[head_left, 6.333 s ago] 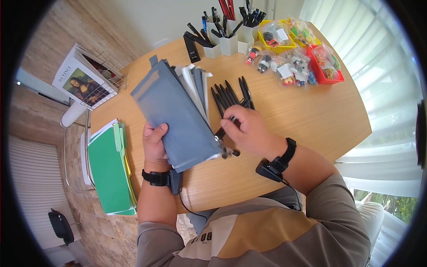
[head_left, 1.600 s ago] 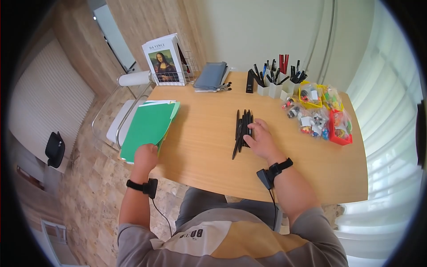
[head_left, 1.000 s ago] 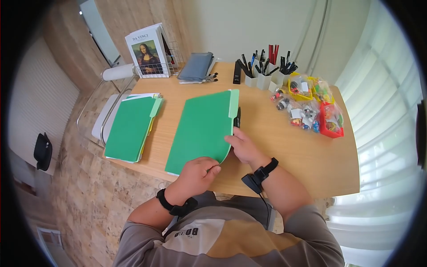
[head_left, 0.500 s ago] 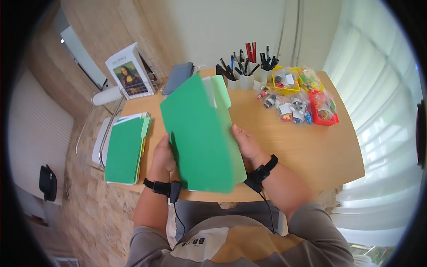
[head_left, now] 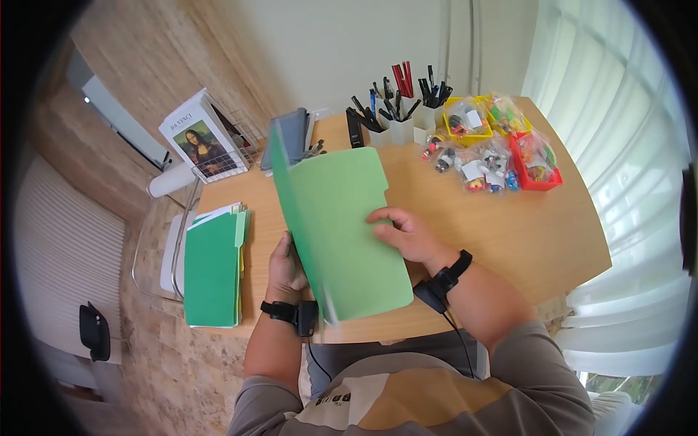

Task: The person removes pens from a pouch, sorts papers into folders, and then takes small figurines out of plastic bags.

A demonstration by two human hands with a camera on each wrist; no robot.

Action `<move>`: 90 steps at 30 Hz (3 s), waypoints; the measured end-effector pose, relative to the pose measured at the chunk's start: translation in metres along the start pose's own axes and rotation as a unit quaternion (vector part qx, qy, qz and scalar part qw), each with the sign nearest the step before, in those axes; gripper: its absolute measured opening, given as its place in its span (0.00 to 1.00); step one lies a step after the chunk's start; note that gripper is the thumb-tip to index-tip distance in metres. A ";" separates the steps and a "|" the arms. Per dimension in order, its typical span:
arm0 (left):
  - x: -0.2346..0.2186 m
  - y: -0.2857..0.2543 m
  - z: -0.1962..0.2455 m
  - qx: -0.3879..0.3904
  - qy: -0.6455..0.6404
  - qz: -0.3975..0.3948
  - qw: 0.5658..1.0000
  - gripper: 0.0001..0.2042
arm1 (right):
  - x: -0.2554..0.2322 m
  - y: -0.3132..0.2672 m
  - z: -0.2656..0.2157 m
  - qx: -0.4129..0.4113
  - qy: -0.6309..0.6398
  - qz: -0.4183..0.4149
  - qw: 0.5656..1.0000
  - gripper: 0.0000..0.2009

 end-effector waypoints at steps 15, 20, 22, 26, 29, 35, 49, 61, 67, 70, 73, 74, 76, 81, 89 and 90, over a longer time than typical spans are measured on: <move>0.009 0.000 -0.001 0.023 0.022 0.013 0.999 0.23 | 0.002 -0.007 -0.002 -0.016 0.131 -0.087 0.987 0.36; 0.010 -0.001 0.000 0.034 0.046 0.023 0.998 0.25 | 0.000 -0.004 0.001 -0.050 0.116 -0.056 0.990 0.38; 0.011 -0.001 0.000 0.029 0.040 0.021 0.999 0.24 | 0.002 -0.006 -0.002 -0.051 0.125 -0.054 0.989 0.35; 0.016 -0.003 0.004 0.024 0.015 0.024 0.999 0.21 | 0.006 -0.007 -0.009 0.070 0.126 0.006 0.990 0.21; 0.011 -0.001 0.003 0.034 0.031 -0.007 0.999 0.25 | 0.002 -0.005 -0.009 0.086 0.127 0.001 0.988 0.16; 0.011 -0.001 0.005 0.041 -0.013 -0.043 0.998 0.21 | 0.002 -0.012 -0.034 0.065 0.006 0.027 0.997 0.14; 0.009 -0.017 0.011 0.074 -0.087 -0.050 0.992 0.23 | -0.074 -0.175 -0.158 -0.013 -0.117 0.168 0.979 0.17; 0.003 -0.014 0.003 0.107 -0.025 -0.020 0.994 0.18 | -0.226 -0.361 -0.167 0.393 -0.562 0.433 0.585 0.19; -0.003 -0.016 0.003 0.131 -0.012 -0.019 0.991 0.18 | -0.272 -0.362 -0.151 0.438 -0.643 0.385 0.497 0.17; -0.004 -0.016 0.001 0.148 0.005 -0.012 0.989 0.17 | -0.281 -0.356 -0.151 0.457 -0.645 0.388 0.474 0.17; -0.001 -0.018 0.001 0.146 -0.002 -0.010 0.989 0.17 | -0.287 -0.356 -0.148 0.418 -0.621 0.447 0.489 0.18; 0.001 -0.019 0.001 0.146 -0.002 -0.001 0.989 0.17 | -0.285 -0.352 -0.148 0.417 -0.622 0.445 0.490 0.18; 0.002 -0.019 0.001 0.146 -0.002 0.009 0.989 0.17 | -0.280 -0.343 -0.148 0.439 -0.611 0.473 0.459 0.22; 0.008 -0.020 0.002 0.142 0.022 0.020 0.989 0.16 | -0.272 -0.332 -0.131 0.410 -0.642 0.348 0.547 0.30; 0.002 -0.018 0.001 0.133 0.018 0.029 0.990 0.16 | -0.267 -0.339 -0.134 0.379 -0.676 0.229 0.589 0.25; 0.001 -0.018 0.000 0.133 0.021 0.029 0.990 0.16 | -0.273 -0.344 -0.132 0.380 -0.683 0.235 0.578 0.25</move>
Point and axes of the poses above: each hand's wrist, its own y-axis towards the middle knuckle, its own x-axis out of the palm, z = x × y, the point moved 1 cm from there along y, towards the middle knuckle, and after that the axes turned 2 degrees about y, right-handed, at the moved point
